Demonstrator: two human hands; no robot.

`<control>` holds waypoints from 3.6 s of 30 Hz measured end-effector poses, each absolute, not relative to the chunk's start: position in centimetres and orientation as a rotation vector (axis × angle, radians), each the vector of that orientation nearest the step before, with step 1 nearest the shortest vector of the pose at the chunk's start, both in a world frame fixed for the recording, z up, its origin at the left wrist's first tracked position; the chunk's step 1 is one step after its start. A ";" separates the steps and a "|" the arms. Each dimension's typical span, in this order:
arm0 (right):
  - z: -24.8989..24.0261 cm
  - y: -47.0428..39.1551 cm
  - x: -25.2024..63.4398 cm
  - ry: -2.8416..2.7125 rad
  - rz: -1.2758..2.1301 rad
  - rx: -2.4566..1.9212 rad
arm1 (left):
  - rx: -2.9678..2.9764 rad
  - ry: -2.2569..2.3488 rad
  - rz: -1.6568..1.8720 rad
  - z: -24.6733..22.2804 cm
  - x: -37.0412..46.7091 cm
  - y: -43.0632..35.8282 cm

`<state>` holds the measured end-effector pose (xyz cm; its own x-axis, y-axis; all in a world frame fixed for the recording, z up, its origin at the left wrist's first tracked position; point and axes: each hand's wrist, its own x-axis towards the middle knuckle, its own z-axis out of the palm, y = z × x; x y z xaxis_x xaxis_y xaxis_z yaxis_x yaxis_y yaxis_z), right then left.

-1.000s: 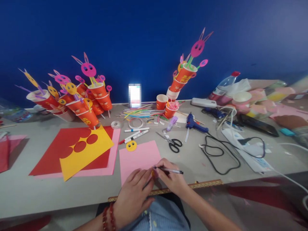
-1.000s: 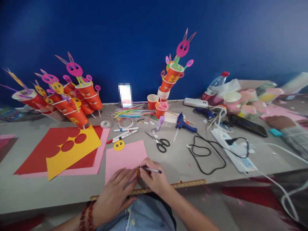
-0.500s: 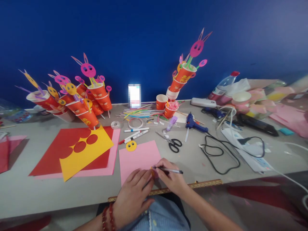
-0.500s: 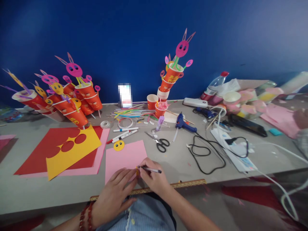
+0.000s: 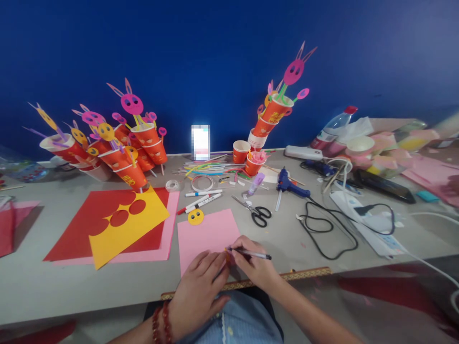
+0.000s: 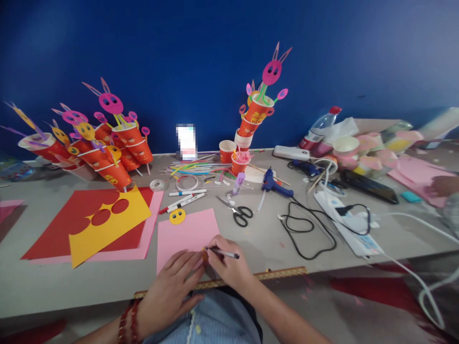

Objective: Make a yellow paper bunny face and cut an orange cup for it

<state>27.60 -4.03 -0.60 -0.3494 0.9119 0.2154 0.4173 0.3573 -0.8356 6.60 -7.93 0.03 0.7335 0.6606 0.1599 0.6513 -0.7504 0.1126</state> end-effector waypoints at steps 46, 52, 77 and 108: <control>-0.8 -7.0 28.0 -2.146 0.638 -1.149 | 2.864 1.084 0.291 -0.6 6.4 -8.0; -0.7 -7.7 27.8 -2.122 0.673 -1.163 | 2.818 1.081 0.279 -0.5 6.4 -8.1; 0.8 -1.8 27.3 -1.853 1.183 -1.130 | 2.865 1.125 0.114 1.2 7.4 -8.1; 0.4 -1.8 28.1 -1.801 1.316 -1.047 | 2.922 1.215 0.124 1.2 9.4 -9.3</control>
<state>28.11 -1.77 0.44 -0.4583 0.8872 0.0541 0.2180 0.1713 -0.9608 9.36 -9.33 1.16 0.7025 0.7069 0.0824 0.7090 -0.7052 0.0062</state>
